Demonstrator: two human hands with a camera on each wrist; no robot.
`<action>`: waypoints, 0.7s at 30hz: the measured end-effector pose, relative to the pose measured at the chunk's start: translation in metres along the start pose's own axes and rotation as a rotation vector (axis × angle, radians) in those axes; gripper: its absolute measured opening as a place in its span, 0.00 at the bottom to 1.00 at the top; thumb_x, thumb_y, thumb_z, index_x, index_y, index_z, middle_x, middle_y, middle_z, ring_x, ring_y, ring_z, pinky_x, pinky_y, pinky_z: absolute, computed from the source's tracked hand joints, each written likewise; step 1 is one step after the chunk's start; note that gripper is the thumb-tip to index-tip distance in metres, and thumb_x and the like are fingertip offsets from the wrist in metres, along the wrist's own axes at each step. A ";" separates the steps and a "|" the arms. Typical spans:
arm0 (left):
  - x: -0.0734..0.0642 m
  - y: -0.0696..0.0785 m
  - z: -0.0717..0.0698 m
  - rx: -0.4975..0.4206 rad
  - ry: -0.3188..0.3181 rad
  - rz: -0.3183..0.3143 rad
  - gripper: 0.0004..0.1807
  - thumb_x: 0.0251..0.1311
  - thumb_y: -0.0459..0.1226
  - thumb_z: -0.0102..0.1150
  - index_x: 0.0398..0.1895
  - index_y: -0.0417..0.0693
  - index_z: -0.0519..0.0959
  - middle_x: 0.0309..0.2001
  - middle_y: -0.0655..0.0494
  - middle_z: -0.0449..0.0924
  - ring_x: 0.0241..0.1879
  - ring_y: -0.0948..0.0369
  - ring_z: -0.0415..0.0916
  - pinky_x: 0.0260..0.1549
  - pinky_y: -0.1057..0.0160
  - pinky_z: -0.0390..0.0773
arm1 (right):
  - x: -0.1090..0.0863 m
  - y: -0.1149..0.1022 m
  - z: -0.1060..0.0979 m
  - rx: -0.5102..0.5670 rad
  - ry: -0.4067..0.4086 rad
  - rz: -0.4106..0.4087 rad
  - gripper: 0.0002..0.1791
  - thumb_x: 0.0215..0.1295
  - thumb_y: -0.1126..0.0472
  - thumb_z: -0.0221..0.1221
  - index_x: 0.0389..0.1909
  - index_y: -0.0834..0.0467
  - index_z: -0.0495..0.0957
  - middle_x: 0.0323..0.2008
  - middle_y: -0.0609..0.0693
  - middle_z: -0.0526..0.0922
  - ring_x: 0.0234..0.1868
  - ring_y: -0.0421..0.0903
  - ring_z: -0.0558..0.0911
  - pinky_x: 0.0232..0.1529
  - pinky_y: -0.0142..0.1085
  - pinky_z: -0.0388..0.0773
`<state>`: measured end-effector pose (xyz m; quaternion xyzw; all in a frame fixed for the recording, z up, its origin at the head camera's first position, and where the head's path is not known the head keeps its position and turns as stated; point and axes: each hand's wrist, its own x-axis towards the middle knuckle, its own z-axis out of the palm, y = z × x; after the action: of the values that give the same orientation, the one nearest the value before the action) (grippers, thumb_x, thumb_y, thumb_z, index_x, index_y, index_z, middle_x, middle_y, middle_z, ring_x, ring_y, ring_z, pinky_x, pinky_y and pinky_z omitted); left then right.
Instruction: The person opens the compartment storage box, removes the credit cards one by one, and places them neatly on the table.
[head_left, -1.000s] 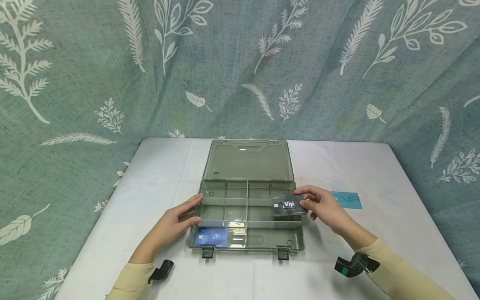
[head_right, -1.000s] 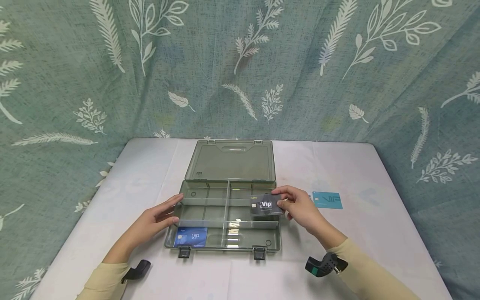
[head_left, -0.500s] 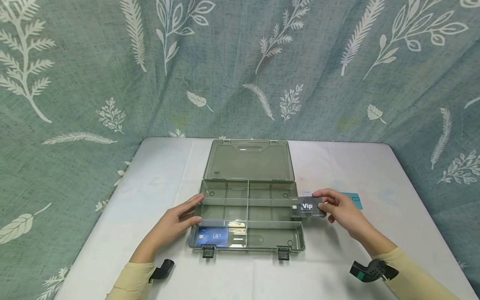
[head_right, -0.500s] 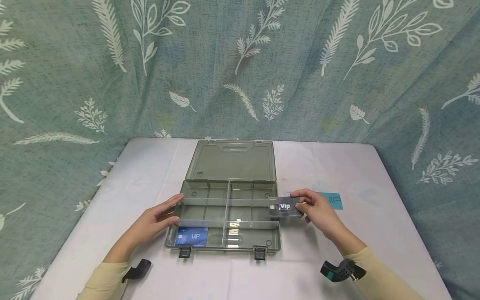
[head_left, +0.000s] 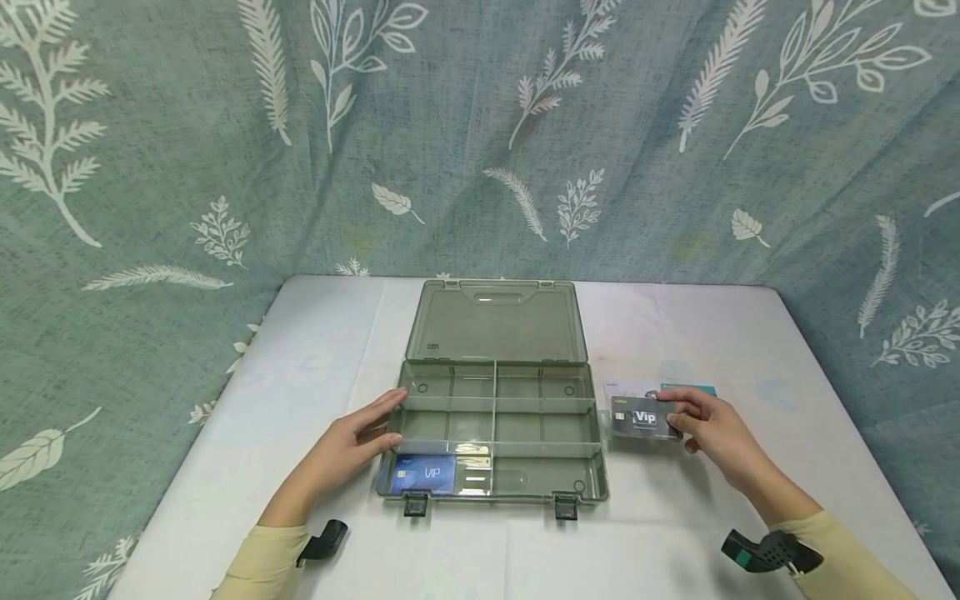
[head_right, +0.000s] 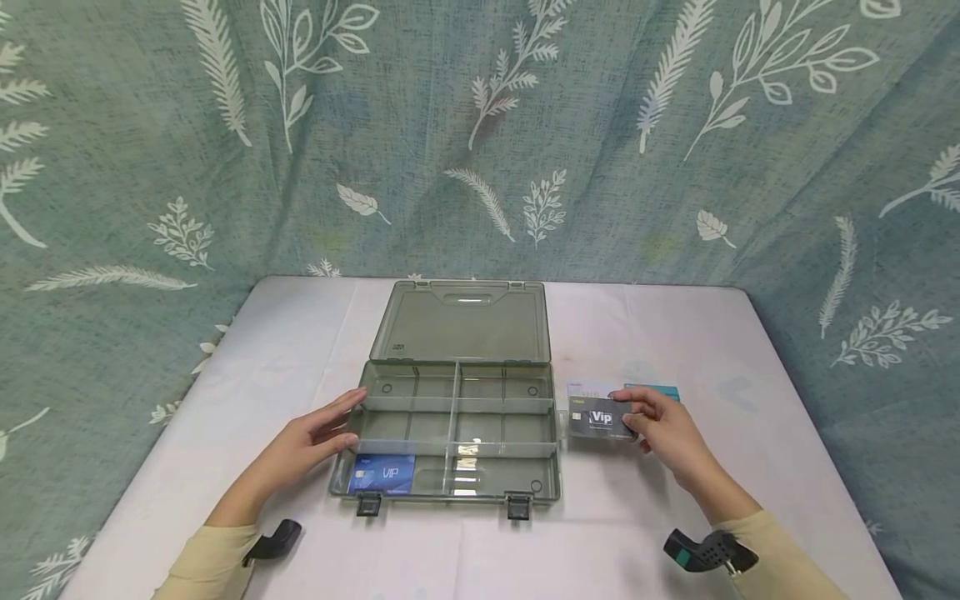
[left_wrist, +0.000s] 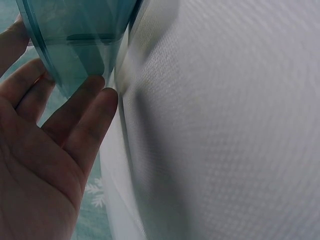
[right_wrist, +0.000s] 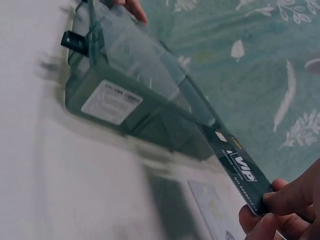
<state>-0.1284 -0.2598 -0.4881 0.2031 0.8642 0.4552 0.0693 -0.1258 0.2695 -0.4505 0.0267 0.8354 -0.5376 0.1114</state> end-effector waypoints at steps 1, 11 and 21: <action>0.000 0.000 0.000 -0.001 0.000 0.000 0.37 0.68 0.41 0.64 0.78 0.47 0.63 0.79 0.47 0.55 0.73 0.49 0.61 0.67 0.56 0.71 | 0.000 0.002 -0.001 -0.001 0.002 0.003 0.20 0.75 0.68 0.54 0.65 0.66 0.71 0.42 0.56 0.77 0.33 0.44 0.72 0.24 0.39 0.79; 0.000 -0.001 0.000 0.001 0.001 -0.001 0.37 0.68 0.42 0.64 0.78 0.49 0.63 0.79 0.48 0.55 0.73 0.50 0.61 0.66 0.57 0.71 | 0.003 0.024 0.004 -0.076 0.045 0.069 0.19 0.73 0.70 0.56 0.63 0.67 0.73 0.34 0.52 0.75 0.25 0.43 0.69 0.21 0.34 0.71; 0.000 -0.003 0.001 0.005 0.003 -0.001 0.37 0.68 0.42 0.64 0.78 0.51 0.63 0.79 0.48 0.55 0.73 0.50 0.61 0.66 0.57 0.72 | 0.011 0.037 0.016 -0.210 0.071 0.016 0.18 0.68 0.69 0.59 0.58 0.64 0.77 0.37 0.54 0.77 0.25 0.43 0.72 0.21 0.32 0.75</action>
<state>-0.1291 -0.2603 -0.4913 0.2020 0.8656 0.4532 0.0676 -0.1281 0.2699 -0.4917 0.0404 0.8903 -0.4449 0.0881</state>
